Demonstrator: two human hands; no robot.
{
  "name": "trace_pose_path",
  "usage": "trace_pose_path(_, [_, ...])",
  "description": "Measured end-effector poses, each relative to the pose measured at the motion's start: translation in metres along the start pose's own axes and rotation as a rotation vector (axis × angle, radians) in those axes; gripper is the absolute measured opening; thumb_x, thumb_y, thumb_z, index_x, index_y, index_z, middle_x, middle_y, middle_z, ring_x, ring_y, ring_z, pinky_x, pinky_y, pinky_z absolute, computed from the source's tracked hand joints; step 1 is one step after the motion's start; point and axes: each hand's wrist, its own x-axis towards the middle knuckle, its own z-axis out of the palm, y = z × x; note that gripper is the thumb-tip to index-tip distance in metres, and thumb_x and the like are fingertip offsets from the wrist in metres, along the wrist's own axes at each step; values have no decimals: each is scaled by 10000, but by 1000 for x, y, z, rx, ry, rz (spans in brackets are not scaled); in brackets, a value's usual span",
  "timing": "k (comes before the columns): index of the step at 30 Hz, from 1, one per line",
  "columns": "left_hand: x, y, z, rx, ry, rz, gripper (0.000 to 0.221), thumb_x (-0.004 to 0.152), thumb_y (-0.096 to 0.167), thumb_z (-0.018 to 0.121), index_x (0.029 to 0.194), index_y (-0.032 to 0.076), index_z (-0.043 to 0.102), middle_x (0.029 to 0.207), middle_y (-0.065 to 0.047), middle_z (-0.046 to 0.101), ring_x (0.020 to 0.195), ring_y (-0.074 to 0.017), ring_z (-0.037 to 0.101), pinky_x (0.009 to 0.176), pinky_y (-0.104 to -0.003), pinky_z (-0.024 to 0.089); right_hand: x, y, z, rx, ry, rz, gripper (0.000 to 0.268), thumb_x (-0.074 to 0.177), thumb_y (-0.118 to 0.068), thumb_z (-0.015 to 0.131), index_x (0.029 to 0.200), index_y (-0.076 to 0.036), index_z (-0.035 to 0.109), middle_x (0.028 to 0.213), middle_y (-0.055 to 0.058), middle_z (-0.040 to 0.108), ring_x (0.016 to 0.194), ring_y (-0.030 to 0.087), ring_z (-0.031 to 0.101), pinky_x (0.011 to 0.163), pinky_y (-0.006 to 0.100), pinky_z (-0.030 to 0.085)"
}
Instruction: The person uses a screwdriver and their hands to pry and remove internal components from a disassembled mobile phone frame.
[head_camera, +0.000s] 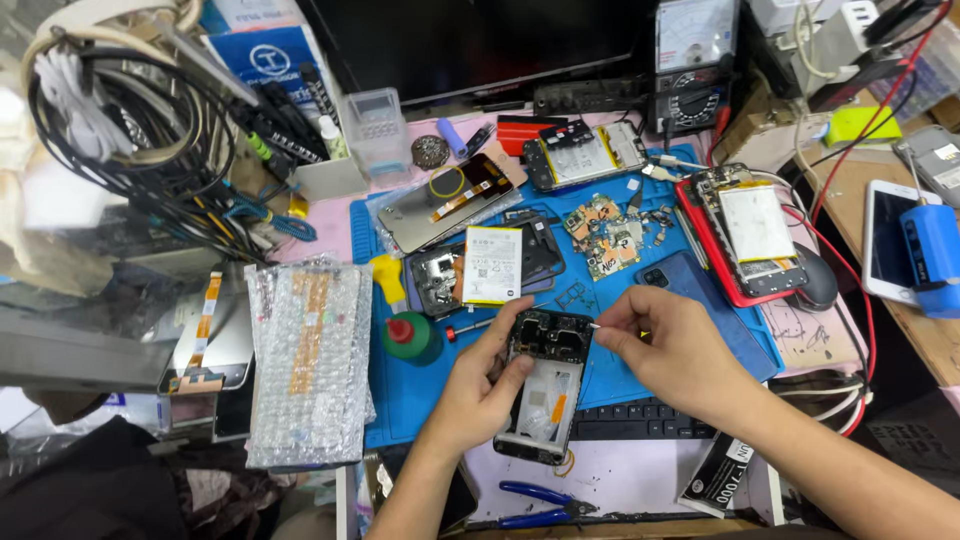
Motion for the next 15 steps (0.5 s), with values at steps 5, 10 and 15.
trace_pose_path(5, [1, 5, 2, -120, -29, 65, 606, 1014, -22, 554, 1588, 11, 367, 1488, -149, 555, 1335, -158, 533, 1127, -280, 407, -6, -17, -11, -89, -41, -77, 119, 799, -97, 762, 874, -15, 719, 726, 67, 714, 596, 146, 638, 543, 311, 518])
trace_pose_path(10, [1, 1, 3, -128, 10, -6, 644, 963, -36, 588, 1562, 25, 359, 1272, -162, 663, 1133, -151, 639, 941, -264, 499, -15, -25, -28, -445, -12, -461, 90, 811, -96, 715, 888, -49, 716, 843, 115, 688, 711, 337, 673, 621, 405, 530])
trace_pose_path(15, [0, -4, 1, -131, -52, -12, 582, 962, -32, 631, 1513, -32, 445, 1118, -126, 726, 1022, -129, 683, 888, -267, 547, -21, -19, -44, -386, -100, -425, 146, 769, -101, 721, 911, -69, 730, 832, 110, 683, 761, 341, 680, 651, 421, 537])
